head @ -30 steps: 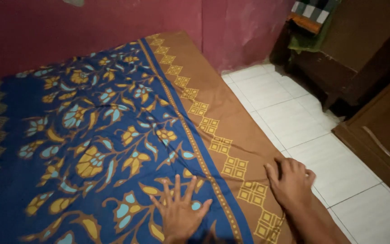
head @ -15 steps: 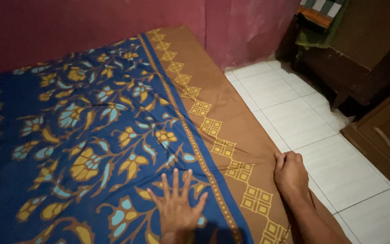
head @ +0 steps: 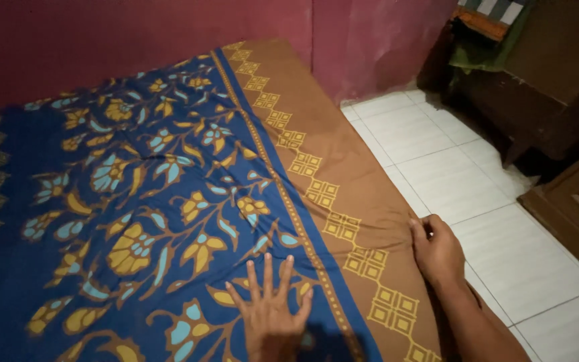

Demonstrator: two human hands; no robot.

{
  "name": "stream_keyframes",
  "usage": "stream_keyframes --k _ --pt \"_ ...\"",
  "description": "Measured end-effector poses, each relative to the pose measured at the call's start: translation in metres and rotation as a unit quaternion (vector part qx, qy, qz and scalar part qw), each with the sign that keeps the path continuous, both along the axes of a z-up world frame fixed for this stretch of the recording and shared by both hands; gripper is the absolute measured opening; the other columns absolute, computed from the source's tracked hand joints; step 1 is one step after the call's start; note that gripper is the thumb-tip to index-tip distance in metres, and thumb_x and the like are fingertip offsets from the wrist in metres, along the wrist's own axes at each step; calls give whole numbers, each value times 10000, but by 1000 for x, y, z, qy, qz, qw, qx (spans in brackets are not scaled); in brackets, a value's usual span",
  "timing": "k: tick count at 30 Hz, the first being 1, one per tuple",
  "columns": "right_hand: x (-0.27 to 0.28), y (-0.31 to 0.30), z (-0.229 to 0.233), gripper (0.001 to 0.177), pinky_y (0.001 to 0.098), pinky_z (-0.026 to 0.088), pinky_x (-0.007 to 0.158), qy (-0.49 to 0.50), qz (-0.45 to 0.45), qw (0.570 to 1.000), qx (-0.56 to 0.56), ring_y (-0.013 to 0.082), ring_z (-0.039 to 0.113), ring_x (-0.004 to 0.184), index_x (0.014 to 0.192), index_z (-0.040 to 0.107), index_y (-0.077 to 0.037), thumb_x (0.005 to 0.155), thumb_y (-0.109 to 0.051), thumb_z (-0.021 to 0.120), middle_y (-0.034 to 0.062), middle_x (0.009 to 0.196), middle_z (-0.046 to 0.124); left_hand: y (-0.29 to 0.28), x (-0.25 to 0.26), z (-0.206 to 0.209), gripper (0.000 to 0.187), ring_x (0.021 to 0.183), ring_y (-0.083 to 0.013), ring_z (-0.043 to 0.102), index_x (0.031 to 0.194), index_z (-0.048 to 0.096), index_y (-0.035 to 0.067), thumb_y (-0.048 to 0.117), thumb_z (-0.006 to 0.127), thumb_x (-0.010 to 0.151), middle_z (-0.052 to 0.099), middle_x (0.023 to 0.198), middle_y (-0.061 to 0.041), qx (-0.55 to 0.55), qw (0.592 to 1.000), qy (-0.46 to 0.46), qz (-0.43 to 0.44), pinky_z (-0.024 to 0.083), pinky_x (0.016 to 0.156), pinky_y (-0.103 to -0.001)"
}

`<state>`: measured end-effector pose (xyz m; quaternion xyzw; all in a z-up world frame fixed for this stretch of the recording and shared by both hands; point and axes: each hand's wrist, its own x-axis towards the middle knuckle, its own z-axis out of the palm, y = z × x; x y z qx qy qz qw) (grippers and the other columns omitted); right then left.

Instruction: Straighten and arrange items on a bed and nearby desk.

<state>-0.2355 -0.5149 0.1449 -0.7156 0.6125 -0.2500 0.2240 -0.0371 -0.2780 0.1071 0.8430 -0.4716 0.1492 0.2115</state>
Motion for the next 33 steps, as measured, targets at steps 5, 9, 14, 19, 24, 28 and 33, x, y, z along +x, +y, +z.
stream_keyframes --k 5,9,14,19,24,28,33 --pt "5 -6 -10 370 483 517 816 11 -19 1000 -22 388 676 930 1041 698 -48 1012 -400 586 186 1019 722 -4 6 -3 710 1448 -440 281 1459 499 278 597 602 833 399 1553 -121 -6 1000 14 -5 87 1099 -781" --pt "6 -12 -20 341 494 518 821 13 -35 998 -48 402 676 930 1029 688 -31 1051 -346 560 194 1020 719 -7 10 -7 721 1463 -410 292 1462 504 258 578 619 826 404 1568 -105 -50 999 -8 -13 95 1106 -783" --pt "11 -23 -37 346 509 508 854 49 -83 995 -17 409 670 967 1003 689 -18 1058 -336 563 192 1042 720 -8 13 -15 749 1472 -409 293 1477 495 209 533 637 817 401 1578 -115 -56 998 2 -10 98 1110 -782" --pt "33 -4 -11 267 506 449 1036 61 29 946 -316 356 614 1115 1118 700 -65 1032 -289 583 145 1135 685 -10 15 -29 800 1470 -404 321 1476 491 203 517 667 762 407 1568 -120 -79 997 -13 -19 118 1105 -808" --pt "72 26 -9 345 478 358 1121 43 357 902 -238 319 543 1276 1199 689 -152 941 -364 601 110 1300 639 -10 21 -38 821 1446 -439 303 1474 484 184 524 669 749 398 1556 -161 -58 998 10 -31 104 1058 -826" --pt "89 23 -13 542 496 223 1169 153 468 850 -188 307 337 1455 1450 561 -234 963 -470 550 94 1526 494 -16 22 -47 795 1453 -427 291 1480 479 215 550 635 776 390 1562 -149 -49 999 -4 -23 95 1060 -823" --pt "88 -9 -36 665 483 158 1206 243 285 906 -196 263 241 1500 1542 399 -289 943 -574 447 47 1612 351 -14 28 -54 786 1457 -417 272 1482 469 231 588 619 798 373 1569 -129 -45 999 -5 -21 73 1064 -820"
